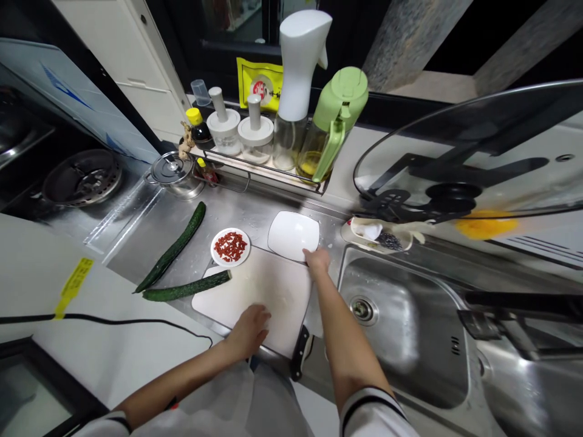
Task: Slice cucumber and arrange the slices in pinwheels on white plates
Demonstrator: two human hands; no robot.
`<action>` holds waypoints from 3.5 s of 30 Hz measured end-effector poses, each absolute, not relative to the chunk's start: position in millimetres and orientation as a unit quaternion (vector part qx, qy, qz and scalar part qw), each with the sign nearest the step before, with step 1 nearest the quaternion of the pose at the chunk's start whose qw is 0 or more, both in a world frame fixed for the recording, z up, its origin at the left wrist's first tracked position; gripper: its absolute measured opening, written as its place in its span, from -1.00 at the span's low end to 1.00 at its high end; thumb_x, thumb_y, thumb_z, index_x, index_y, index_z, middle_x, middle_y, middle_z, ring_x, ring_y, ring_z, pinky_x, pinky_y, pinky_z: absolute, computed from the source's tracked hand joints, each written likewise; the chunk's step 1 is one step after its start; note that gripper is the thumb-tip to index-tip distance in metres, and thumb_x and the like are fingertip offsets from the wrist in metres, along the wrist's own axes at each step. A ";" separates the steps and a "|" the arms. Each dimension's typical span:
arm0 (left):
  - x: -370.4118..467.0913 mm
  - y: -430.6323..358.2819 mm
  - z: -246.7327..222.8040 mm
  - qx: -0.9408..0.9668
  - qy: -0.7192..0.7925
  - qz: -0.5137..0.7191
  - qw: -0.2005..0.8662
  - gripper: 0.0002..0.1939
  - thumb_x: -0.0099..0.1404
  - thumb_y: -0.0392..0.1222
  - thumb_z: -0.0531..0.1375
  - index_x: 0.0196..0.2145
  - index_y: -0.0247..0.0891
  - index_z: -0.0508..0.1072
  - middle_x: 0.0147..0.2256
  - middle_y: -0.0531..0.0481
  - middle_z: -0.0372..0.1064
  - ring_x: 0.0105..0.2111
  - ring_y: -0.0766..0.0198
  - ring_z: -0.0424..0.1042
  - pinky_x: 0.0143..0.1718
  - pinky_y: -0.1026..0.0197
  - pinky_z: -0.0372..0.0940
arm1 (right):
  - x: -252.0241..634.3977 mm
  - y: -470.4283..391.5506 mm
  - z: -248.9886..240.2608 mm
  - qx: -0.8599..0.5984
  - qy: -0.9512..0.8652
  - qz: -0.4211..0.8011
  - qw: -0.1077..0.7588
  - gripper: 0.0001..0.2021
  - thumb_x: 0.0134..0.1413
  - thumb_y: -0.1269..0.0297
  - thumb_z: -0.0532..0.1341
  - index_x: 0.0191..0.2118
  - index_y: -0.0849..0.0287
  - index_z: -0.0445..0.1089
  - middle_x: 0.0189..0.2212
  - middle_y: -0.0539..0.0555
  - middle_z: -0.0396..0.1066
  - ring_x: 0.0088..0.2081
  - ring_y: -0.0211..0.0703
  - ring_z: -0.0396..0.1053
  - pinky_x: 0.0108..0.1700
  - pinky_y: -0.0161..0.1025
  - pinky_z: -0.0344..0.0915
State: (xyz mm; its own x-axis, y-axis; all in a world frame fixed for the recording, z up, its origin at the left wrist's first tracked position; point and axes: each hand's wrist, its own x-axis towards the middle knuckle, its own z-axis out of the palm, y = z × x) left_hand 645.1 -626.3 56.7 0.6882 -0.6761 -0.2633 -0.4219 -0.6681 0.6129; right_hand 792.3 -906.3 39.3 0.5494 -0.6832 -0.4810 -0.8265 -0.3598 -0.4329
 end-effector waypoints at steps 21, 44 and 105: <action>620.7 -625.2 0.2 0.900 -0.390 -0.182 0.064 -0.14 0.16 0.11 0.21 0.29 0.09 -0.15 0.33 -0.16 -0.53 0.30 -0.24 -0.38 0.17 -0.40 -0.20 | 720.1 -879.9 45.2 -0.962 0.241 0.105 0.070 -0.75 0.28 0.29 -0.11 -0.13 0.33 0.20 -0.30 0.27 0.38 -0.21 -0.02 0.37 -0.21 -0.20 0.18; 602.6 -645.4 1.1 0.905 -0.378 -0.176 0.091 -0.24 0.21 0.07 0.18 0.27 0.15 -0.09 0.34 -0.13 -0.41 0.30 -0.24 -0.34 0.14 -0.46 -0.19 | 559.1 -822.7 63.7 -0.922 0.341 0.148 0.111 -0.69 0.21 0.16 0.00 -0.04 0.28 0.10 -0.27 0.22 0.39 -0.30 -0.06 0.44 -0.34 -0.25 0.24; 689.3 -663.6 55.2 0.844 -0.370 -0.193 0.336 -0.63 0.27 -0.37 0.05 0.04 -0.27 0.27 -0.01 -0.17 0.27 0.05 0.13 0.24 0.09 -0.03 0.25 | 587.8 -790.8 90.5 -0.894 0.221 0.298 0.253 -0.54 0.14 0.54 -0.09 0.15 0.21 0.14 -0.07 0.19 0.36 -0.24 -0.15 0.43 -0.32 -0.33 0.26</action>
